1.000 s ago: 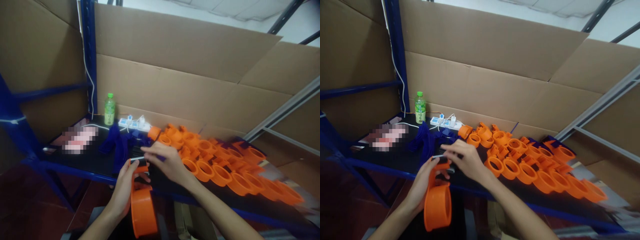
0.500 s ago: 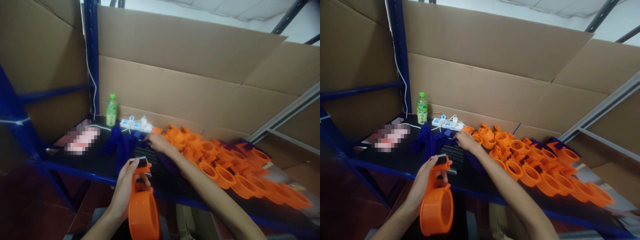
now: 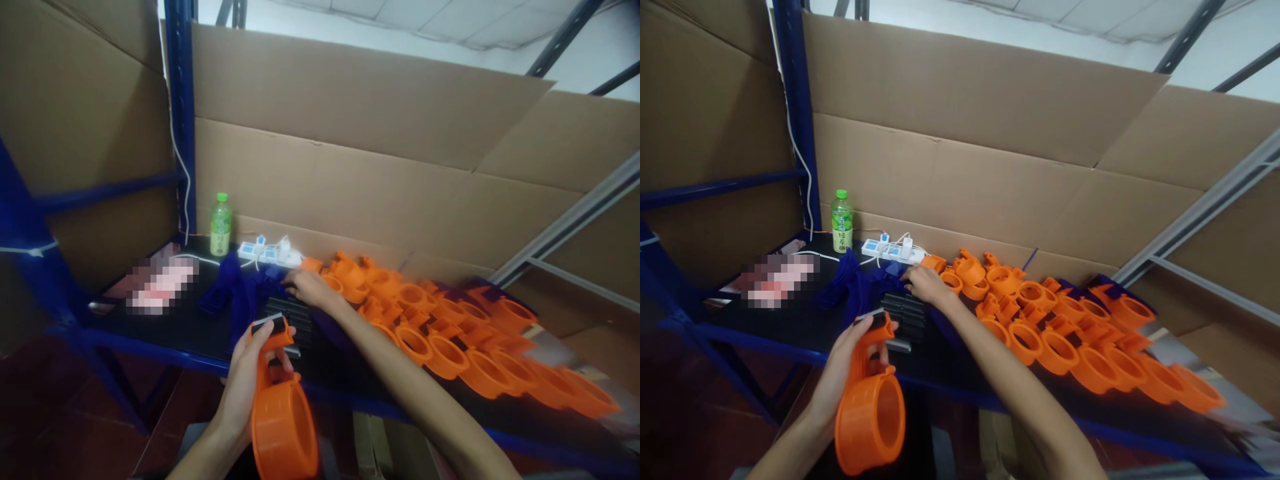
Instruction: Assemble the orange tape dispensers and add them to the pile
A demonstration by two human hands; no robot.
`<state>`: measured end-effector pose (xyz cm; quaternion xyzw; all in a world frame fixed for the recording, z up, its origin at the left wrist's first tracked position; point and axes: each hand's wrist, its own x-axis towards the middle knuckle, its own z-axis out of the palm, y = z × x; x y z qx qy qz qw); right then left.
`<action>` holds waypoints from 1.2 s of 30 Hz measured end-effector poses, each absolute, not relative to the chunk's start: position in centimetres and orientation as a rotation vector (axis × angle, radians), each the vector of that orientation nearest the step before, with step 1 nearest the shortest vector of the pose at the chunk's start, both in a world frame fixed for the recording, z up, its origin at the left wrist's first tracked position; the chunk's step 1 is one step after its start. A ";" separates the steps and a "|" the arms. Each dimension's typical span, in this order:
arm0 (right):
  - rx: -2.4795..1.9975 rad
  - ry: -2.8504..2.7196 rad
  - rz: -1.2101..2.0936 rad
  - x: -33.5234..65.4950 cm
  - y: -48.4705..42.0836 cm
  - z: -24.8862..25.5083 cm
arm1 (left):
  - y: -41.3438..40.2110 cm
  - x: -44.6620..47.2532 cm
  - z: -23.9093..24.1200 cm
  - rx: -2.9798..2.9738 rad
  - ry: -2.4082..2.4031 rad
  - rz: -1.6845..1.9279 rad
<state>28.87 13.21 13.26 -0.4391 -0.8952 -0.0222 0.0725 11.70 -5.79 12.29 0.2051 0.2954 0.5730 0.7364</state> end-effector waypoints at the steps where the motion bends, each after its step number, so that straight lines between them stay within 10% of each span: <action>1: -1.312 -2.681 -0.054 28.7 13.3 13.2 | -5.8 11.7 12.3 0.459 0.650 1.257; 21: -1.078 -2.064 0.263 27.7 0.1 16.0 | -5.6 11.8 12.4 0.357 0.749 1.436; 36: -0.749 -2.225 -0.128 27.7 -3.7 15.4 | -6.6 12.2 12.5 0.417 0.652 1.409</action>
